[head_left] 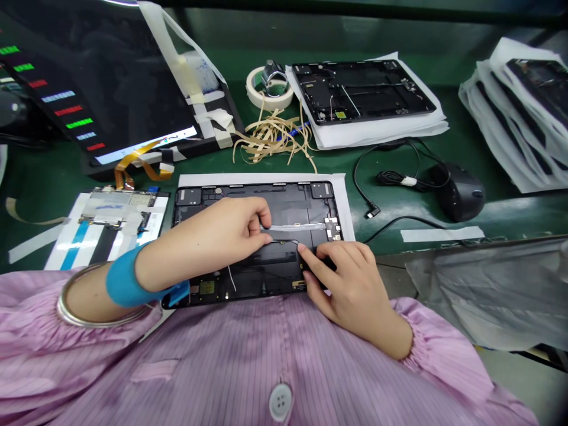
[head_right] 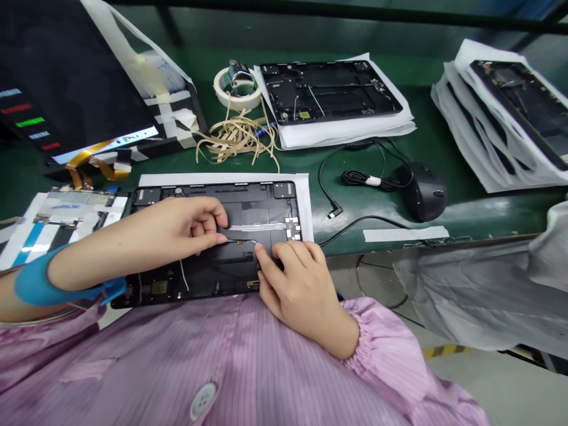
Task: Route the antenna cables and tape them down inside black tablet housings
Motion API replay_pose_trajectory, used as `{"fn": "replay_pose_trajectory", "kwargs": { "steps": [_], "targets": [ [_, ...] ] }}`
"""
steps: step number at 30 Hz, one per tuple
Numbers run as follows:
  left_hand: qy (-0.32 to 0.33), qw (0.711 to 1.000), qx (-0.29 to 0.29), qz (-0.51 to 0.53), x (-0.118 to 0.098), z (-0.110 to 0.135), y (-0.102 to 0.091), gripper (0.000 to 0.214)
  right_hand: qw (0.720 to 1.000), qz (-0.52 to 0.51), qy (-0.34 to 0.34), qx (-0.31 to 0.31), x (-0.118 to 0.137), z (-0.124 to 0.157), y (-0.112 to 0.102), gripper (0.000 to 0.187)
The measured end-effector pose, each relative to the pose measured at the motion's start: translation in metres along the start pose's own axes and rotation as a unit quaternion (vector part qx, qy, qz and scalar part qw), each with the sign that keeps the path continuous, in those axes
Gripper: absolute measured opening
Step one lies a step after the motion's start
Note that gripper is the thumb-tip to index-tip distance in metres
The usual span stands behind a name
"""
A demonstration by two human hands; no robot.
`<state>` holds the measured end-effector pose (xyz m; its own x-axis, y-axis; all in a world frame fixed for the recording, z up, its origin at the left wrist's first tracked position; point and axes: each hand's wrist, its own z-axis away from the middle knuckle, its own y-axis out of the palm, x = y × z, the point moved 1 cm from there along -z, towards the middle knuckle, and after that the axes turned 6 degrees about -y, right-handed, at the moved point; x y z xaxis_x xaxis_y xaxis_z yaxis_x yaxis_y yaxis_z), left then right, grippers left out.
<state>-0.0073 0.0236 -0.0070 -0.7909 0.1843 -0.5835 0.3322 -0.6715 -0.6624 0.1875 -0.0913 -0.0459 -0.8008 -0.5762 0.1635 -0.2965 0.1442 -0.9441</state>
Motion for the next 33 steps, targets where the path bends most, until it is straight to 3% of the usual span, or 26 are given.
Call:
{"fn": "replay_pose_trajectory", "kwargs": {
  "steps": [15,33],
  "targets": [
    [-0.002,0.999,-0.03,0.029,0.007,0.003,0.011,0.008,0.998,0.035,0.006,0.05,0.002,-0.011,0.003,0.041],
    [-0.019,0.999,-0.021,-0.017,0.006,0.0,0.006,0.014,0.996,0.057,-0.031,0.065,0.007,-0.018,0.002,0.041]
  ]
}}
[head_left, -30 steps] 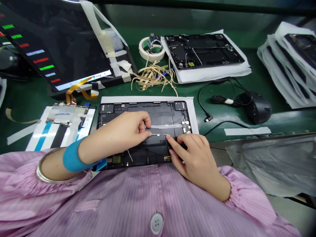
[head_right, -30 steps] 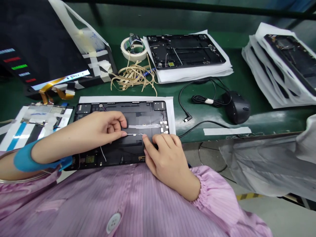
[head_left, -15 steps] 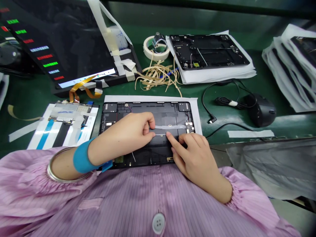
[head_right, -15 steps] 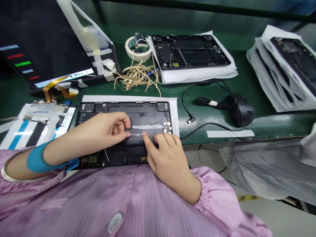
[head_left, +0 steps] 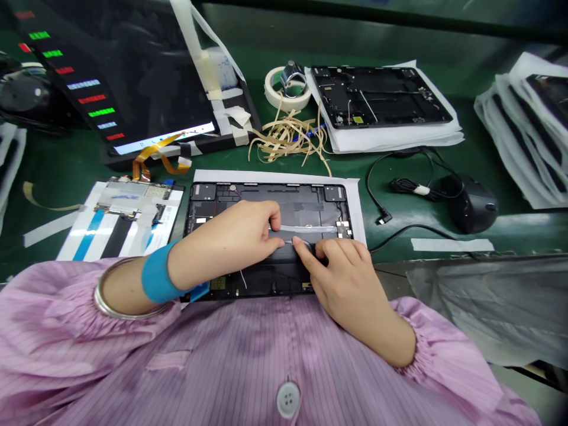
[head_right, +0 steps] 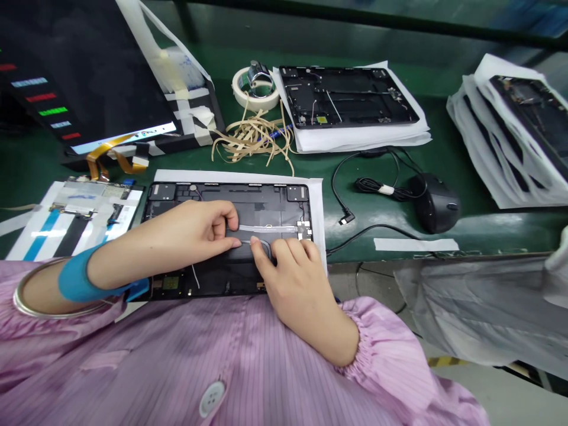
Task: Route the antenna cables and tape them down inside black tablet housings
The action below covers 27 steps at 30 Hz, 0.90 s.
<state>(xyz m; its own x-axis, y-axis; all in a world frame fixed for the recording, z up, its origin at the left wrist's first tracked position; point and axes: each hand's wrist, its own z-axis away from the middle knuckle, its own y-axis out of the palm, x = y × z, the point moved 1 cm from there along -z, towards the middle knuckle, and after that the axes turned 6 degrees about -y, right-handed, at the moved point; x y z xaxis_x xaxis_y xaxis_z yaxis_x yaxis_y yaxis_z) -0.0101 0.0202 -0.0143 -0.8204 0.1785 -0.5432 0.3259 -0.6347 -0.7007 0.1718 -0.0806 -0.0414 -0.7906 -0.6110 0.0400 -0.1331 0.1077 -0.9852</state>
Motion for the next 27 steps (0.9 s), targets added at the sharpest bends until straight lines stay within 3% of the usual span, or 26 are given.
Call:
{"fn": "replay_pose_trajectory", "kwargs": {
  "steps": [5,10,14,19,27],
  "targets": [
    [-0.013,0.999,0.016,0.031,0.019,0.008,-0.01,0.018,1.0,0.005,-0.001,0.003,0.001,-0.001,0.002,0.042],
    [-0.007,0.993,0.011,0.118,0.036,0.015,-0.008,0.019,1.0,0.01,-0.005,0.009,0.004,-0.004,0.002,0.041],
    [0.033,0.987,-0.026,0.154,0.032,0.02,-0.007,0.014,1.0,0.007,-0.002,0.014,0.005,-0.005,0.002,0.041],
    [0.054,0.989,-0.063,0.121,0.027,0.023,-0.008,0.014,1.0,0.011,-0.002,0.014,0.005,-0.005,0.003,0.041],
    [0.033,0.994,-0.053,0.094,0.032,0.019,-0.001,0.016,1.0,0.022,-0.005,0.015,0.007,-0.005,0.003,0.04]
  ]
}}
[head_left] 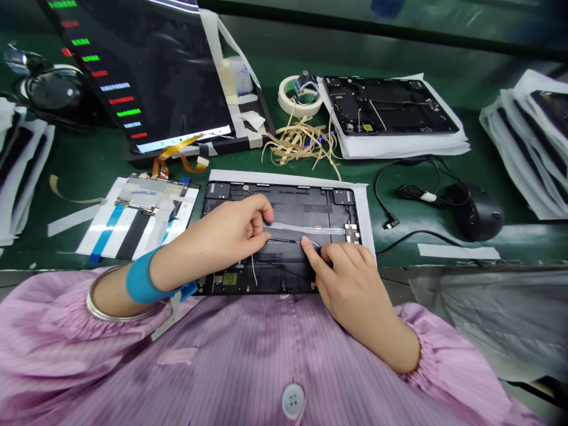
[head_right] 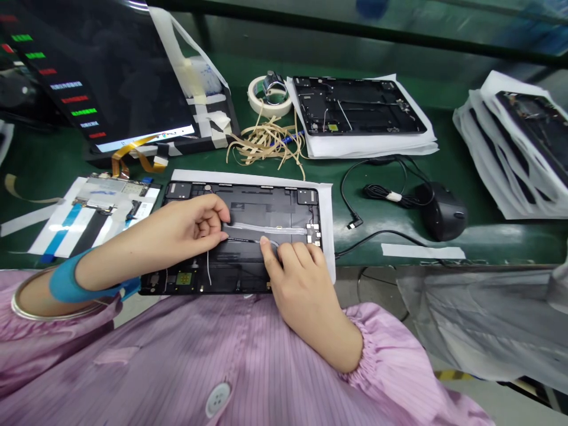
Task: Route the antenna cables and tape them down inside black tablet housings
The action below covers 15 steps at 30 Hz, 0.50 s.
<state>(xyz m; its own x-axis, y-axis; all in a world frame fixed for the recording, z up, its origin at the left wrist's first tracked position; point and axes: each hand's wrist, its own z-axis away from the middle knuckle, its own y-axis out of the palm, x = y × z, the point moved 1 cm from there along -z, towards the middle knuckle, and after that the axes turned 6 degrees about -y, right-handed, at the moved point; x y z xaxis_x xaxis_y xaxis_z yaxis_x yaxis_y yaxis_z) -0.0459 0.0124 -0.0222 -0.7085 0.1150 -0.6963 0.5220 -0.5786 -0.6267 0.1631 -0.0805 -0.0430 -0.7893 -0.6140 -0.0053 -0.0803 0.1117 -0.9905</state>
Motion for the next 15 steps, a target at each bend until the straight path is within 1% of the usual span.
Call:
{"fn": "replay_pose_trajectory", "kwargs": {
  "steps": [7,15],
  "targets": [
    [-0.002,1.0,-0.011,-0.015,-0.0016,0.002,0.0018,0.015,1.0,0.006,-0.003,0.004,0.0004,-0.0011,-0.0004,0.041],
    [-0.003,1.0,-0.016,-0.02,0.0021,0.0022,0.004,0.014,1.0,0.02,-0.012,0.018,0.001,-0.0045,-0.0017,0.045]
  ]
}}
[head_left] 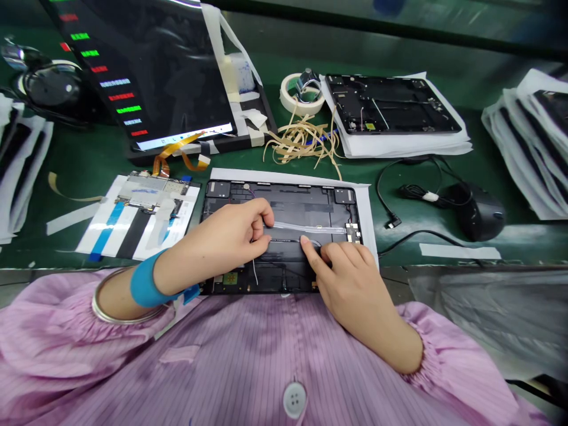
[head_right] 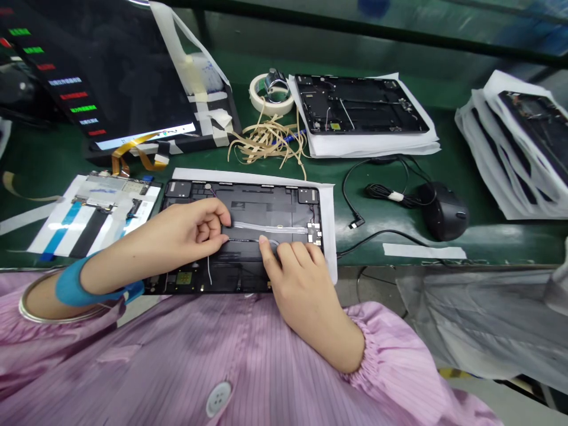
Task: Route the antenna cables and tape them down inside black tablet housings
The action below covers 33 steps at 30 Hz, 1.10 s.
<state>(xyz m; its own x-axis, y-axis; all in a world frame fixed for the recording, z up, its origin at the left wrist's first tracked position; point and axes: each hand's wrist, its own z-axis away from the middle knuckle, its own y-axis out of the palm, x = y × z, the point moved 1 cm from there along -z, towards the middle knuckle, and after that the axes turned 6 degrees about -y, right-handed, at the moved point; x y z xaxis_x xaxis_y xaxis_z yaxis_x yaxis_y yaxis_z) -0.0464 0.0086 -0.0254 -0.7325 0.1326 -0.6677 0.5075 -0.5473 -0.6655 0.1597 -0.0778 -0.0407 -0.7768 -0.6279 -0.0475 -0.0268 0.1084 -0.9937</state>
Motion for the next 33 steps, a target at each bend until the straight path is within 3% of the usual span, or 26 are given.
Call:
{"fn": "replay_pose_trajectory", "kwargs": {
  "steps": [14,22,33],
  "targets": [
    [0.015,1.0,0.001,-0.007,0.002,-0.001,0.001,0.012,0.999,0.008,-0.025,0.03,0.006,-0.009,-0.003,0.046],
    [0.007,1.0,0.008,0.019,0.0,0.002,-0.006,0.007,0.998,0.008,-0.062,0.014,0.014,-0.026,-0.002,0.044],
    [-0.014,0.999,0.012,0.046,0.01,0.01,-0.008,0.012,0.998,0.005,-0.056,0.008,0.014,-0.025,0.002,0.042]
  ]
}}
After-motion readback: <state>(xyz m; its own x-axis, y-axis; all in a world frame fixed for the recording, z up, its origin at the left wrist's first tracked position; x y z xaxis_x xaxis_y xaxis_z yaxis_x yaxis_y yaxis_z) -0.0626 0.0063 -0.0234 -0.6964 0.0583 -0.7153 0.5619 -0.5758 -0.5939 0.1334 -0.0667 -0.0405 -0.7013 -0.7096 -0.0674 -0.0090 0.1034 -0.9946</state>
